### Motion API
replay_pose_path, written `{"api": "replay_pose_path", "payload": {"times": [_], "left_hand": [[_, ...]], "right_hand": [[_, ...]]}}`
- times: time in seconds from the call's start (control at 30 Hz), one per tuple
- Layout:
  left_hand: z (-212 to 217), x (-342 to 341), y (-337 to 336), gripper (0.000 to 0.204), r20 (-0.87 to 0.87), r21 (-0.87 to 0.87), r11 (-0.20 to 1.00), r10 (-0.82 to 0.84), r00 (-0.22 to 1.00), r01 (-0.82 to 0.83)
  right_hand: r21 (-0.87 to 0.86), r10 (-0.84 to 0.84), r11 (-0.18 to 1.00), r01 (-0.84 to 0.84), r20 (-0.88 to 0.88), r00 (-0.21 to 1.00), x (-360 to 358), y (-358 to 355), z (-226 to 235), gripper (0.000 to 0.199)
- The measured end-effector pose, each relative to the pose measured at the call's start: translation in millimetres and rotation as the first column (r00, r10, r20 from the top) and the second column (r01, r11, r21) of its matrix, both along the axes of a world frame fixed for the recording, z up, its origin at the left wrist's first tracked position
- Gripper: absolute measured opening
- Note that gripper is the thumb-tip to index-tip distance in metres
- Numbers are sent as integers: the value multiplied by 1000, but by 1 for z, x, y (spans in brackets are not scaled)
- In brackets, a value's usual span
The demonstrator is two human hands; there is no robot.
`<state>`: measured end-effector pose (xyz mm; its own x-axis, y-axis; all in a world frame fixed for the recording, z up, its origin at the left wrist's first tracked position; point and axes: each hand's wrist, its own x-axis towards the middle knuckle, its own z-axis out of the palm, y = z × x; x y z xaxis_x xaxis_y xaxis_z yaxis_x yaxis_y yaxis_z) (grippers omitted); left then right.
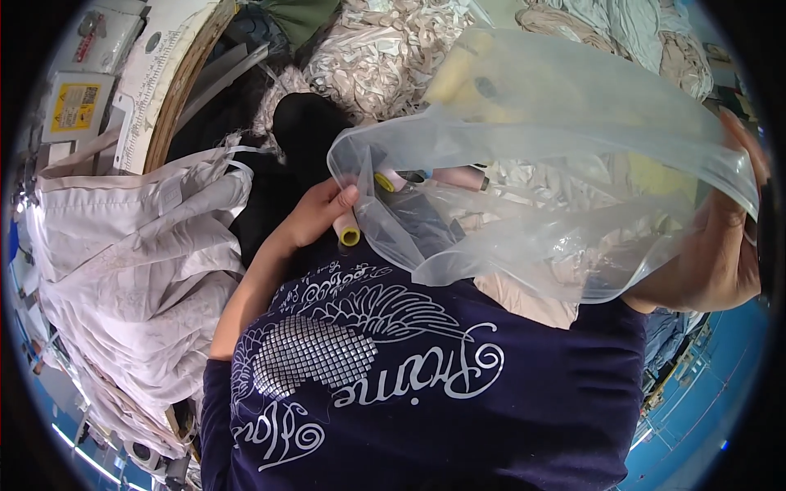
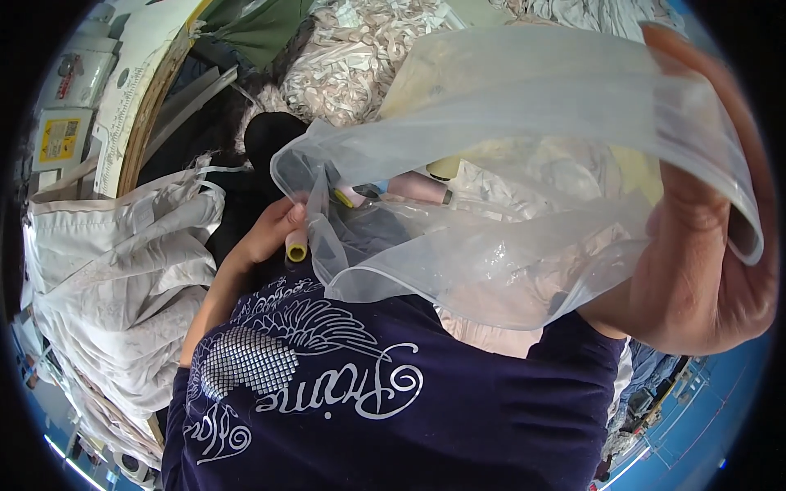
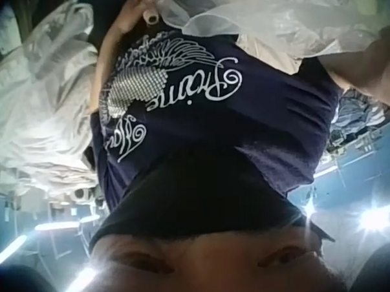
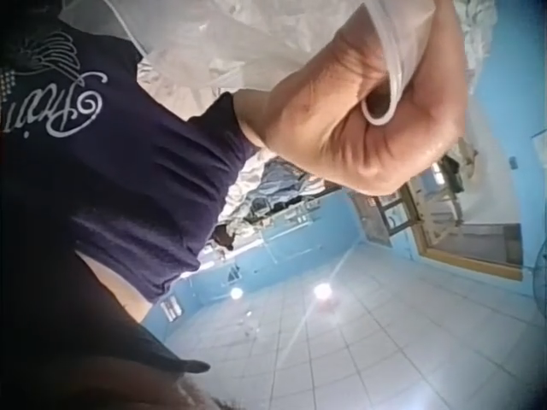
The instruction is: Sewing edges of white fabric components using an industrial overlock machine.
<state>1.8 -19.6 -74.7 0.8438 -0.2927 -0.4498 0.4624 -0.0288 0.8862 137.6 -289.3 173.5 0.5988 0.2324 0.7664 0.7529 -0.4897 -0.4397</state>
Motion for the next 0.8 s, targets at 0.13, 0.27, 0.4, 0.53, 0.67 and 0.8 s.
{"api": "replay_pose_path", "payload": {"times": [0.13, 0.27, 0.4, 0.53, 0.67, 0.8], "left_hand": [[10, 18, 8, 57, -199, -24, 995, -99, 975, 96], [-25, 18, 13, 45, 11, -136, 989, -63, 998, 64], [2, 23, 2, 28, -325, -269, 851, 361, 874, -451], [65, 76, 28, 21, -35, -673, 722, 185, 982, -160], [106, 119, 54, 21, -134, -777, 582, 218, 967, -239], [195, 148, 26, 34, -10, -740, 580, 497, 868, -341]], "right_hand": [[57, 23, 998, -23, 4, 1000, 5, 29, -7, 15], [173, 53, 984, -32, -117, 992, 21, 20, -2, 17], [490, 201, 864, 114, -543, 815, 58, 8, 4, 26], [861, 756, 470, 194, -507, 415, 112, 49, -26, 17], [934, 841, 324, 151, -357, 406, 130, 72, 15, 13], [979, 904, 203, 29, -198, 378, 231, -2, 7, 17]]}}
